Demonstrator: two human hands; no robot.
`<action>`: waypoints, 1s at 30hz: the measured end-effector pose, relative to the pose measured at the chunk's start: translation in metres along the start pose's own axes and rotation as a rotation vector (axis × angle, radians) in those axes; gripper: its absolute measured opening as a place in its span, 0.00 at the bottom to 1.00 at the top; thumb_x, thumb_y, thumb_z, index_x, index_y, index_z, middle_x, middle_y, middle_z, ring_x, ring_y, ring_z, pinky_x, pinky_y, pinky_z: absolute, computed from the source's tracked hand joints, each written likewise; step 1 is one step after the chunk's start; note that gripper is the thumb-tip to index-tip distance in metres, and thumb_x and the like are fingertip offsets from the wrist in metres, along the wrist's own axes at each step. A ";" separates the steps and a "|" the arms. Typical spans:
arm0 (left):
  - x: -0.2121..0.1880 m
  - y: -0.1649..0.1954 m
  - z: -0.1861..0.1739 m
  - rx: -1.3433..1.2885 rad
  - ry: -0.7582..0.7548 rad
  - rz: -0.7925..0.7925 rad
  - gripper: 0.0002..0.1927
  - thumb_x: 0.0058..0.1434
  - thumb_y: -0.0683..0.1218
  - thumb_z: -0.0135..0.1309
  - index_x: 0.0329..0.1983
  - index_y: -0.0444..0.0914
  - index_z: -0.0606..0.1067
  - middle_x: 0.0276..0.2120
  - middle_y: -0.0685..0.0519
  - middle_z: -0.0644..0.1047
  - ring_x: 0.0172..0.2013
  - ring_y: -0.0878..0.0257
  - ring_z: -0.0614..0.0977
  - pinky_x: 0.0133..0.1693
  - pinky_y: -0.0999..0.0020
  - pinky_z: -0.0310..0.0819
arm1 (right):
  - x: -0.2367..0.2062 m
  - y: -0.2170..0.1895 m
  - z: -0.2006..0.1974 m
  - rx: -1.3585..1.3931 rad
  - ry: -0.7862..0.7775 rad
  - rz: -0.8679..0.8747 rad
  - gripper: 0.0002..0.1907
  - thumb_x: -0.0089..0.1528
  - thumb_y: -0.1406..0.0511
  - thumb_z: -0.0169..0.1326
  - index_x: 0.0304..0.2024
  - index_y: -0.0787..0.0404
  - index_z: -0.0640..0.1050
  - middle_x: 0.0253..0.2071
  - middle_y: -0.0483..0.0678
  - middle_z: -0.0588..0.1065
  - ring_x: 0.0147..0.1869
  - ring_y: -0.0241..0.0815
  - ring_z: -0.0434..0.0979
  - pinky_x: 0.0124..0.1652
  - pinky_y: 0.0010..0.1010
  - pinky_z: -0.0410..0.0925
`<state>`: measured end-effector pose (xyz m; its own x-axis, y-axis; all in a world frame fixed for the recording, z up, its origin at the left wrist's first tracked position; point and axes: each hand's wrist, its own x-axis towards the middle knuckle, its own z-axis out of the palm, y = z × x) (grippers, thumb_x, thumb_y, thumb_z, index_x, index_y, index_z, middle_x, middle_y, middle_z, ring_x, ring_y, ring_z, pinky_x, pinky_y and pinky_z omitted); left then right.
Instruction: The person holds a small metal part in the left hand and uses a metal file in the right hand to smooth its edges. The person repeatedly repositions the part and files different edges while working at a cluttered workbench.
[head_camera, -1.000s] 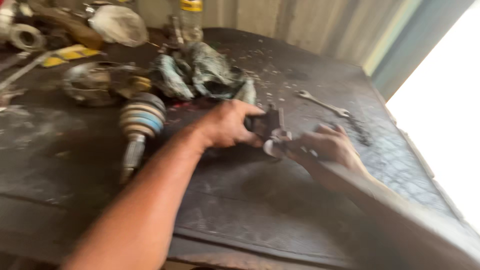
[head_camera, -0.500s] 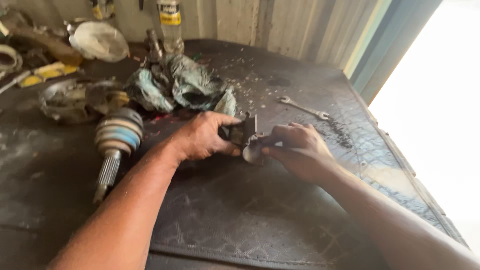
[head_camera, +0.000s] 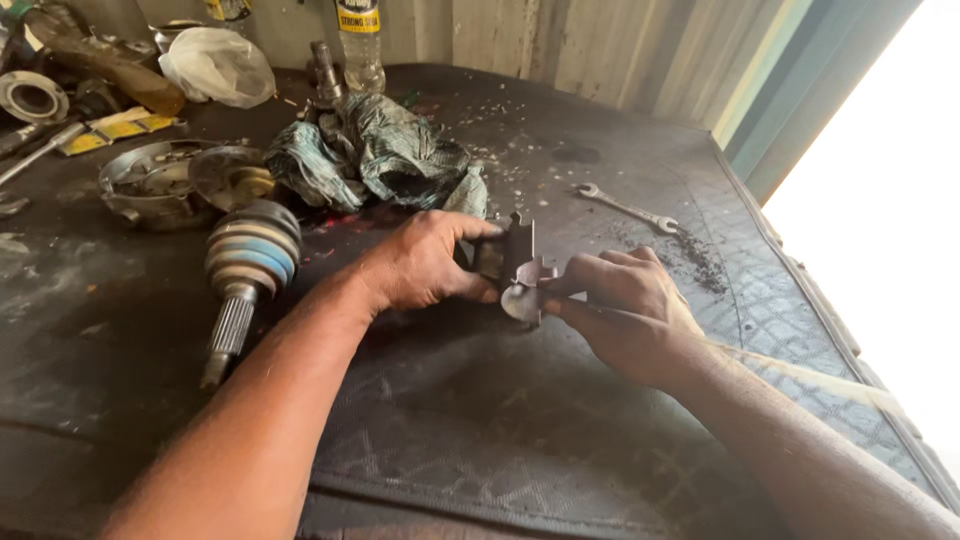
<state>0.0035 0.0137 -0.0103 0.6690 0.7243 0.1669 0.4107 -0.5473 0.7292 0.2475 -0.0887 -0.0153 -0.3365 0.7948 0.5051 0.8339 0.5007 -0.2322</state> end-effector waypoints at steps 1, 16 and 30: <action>0.001 0.000 0.000 -0.007 0.005 0.013 0.30 0.43 0.46 0.72 0.52 0.40 0.81 0.42 0.53 0.86 0.42 0.65 0.85 0.47 0.69 0.77 | 0.000 0.004 0.001 -0.009 0.040 -0.020 0.09 0.58 0.59 0.63 0.34 0.56 0.80 0.29 0.47 0.77 0.36 0.46 0.77 0.45 0.42 0.65; 0.006 -0.010 -0.004 -0.084 0.066 0.056 0.34 0.46 0.43 0.71 0.59 0.41 0.76 0.46 0.56 0.83 0.46 0.68 0.81 0.51 0.71 0.75 | 0.011 0.013 -0.019 0.084 -0.002 0.779 0.19 0.68 0.54 0.51 0.61 0.42 0.77 0.31 0.45 0.82 0.36 0.37 0.83 0.40 0.36 0.74; 0.013 -0.033 0.001 -0.673 0.070 0.015 0.32 0.56 0.35 0.57 0.65 0.35 0.69 0.54 0.54 0.77 0.54 0.66 0.79 0.57 0.67 0.74 | 0.021 0.032 -0.005 0.299 0.021 0.482 0.20 0.65 0.58 0.48 0.58 0.40 0.79 0.56 0.35 0.80 0.36 0.32 0.82 0.39 0.29 0.74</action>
<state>-0.0007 0.0404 -0.0329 0.6202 0.7568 0.2062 -0.0890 -0.1932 0.9771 0.2690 -0.0580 -0.0080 0.0633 0.9520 0.2995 0.7300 0.1604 -0.6643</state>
